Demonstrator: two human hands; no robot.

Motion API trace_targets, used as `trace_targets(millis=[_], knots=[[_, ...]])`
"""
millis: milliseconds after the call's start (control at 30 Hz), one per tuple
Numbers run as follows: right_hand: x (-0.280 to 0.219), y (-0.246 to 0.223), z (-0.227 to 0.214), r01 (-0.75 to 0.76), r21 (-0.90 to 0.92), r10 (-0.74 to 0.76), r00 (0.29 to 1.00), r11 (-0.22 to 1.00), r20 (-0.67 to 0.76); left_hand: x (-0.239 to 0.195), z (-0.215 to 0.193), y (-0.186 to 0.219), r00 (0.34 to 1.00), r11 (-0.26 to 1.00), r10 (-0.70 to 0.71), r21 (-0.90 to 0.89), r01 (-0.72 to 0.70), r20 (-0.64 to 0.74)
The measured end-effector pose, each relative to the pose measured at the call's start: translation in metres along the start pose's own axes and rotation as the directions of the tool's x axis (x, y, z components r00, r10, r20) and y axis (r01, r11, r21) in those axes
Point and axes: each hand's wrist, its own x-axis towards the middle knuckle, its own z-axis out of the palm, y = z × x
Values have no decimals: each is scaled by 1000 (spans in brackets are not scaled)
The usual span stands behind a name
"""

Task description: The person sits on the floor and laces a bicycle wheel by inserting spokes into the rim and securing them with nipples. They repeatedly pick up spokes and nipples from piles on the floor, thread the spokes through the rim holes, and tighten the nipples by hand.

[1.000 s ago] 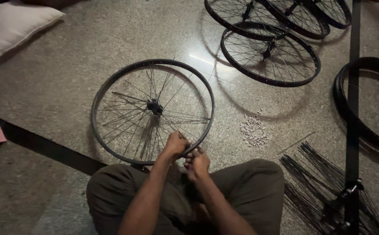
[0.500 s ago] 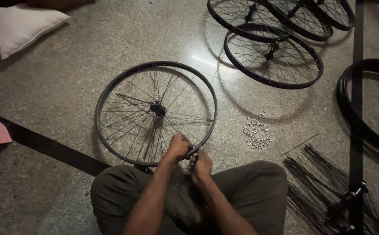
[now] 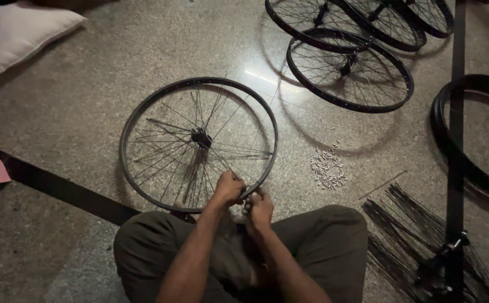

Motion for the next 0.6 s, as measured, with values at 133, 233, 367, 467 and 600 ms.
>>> trace_targets(millis=[133, 233, 367, 467, 600], knots=[[-7, -4, 7, -22, 9, 23, 995, 1000, -101, 3, -2, -5, 997, 997, -51, 54, 54, -49], [-1, 5, -1, 51, -101, -65, 988, 994, -140, 9, 1, -16, 990, 976, 37, 219, -7, -133], [28, 29, -18, 139, -318, -155, 988, 938, -25, 18, 13, -33, 941, 957, 205, 258, -134, -269], [52, 42, -38, 172, -383, -207, 977, 908, -52, 23, 19, -40, 971, 943, -55, -331, -26, -235], [78, 26, -77, 138, 113, -126, 986, 984, -111, 12, 3, -35, 900, 939, 180, 342, -36, -398]])
